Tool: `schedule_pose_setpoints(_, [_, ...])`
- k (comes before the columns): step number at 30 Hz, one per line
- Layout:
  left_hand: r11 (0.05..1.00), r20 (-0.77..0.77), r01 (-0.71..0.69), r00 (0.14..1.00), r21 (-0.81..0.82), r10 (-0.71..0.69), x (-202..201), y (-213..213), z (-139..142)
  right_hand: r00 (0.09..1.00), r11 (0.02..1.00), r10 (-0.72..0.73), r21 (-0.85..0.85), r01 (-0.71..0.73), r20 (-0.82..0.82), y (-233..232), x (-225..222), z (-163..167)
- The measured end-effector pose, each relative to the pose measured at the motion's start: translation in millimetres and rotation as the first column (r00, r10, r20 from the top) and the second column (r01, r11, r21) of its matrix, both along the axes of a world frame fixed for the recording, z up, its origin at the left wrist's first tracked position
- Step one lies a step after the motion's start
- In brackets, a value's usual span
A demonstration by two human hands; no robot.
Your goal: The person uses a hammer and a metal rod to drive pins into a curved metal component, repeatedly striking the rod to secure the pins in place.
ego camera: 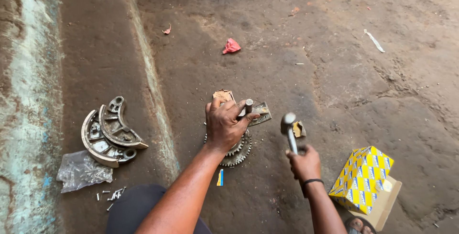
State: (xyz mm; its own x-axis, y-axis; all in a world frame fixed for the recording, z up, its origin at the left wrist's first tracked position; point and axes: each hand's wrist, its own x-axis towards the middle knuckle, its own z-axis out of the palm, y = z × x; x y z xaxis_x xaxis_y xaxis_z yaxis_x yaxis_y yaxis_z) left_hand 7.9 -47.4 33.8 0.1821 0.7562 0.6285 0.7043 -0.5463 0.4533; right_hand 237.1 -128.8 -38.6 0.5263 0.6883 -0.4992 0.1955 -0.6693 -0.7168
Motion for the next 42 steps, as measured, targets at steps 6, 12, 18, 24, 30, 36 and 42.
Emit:
schedule_pose_setpoints(6, [0.995,-0.033,-0.049,0.998,-0.088,0.046,4.1,-0.2,-0.2,0.987,0.914,0.136,0.396,-0.09,-0.089,6.3,-14.6,113.1])
schedule_pose_setpoints(12, [0.996,0.004,-0.036,0.999,-0.079,0.036,6.3,0.2,2.1,0.914,0.762,0.327,0.505,-0.406,0.241,-13.0,-27.9,200.3])
schedule_pose_setpoints(18, [0.999,-0.008,-0.023,1.0,-0.044,0.023,8.1,-1.8,3.5,0.768,0.633,0.397,0.456,-0.625,0.503,-19.0,-40.4,189.1])
schedule_pose_setpoints(24, [1.0,0.038,-0.013,0.999,0.015,0.012,10.4,0.9,-0.8,0.87,0.679,0.334,0.548,-0.488,0.362,-24.9,-51.5,211.7])
schedule_pose_setpoints(30, [1.0,0.02,-0.019,1.0,-0.003,0.019,8.7,2.9,-6.5,0.977,0.427,0.17,0.884,-0.193,0.131,-45.0,-62.4,265.3])
schedule_pose_setpoints(36, [1.0,-0.05,-0.028,0.998,0.004,0.028,9.9,1.6,8.5,0.729,0.696,0.493,0.287,-0.658,0.475,-11.1,-43.0,189.4])
schedule_pose_setpoints(42, [0.996,0.019,0.034,0.999,-0.087,-0.033,5.9,-0.3,20.6,0.743,0.408,0.383,0.621,-0.669,0.549,-20.0,-47.0,214.1])
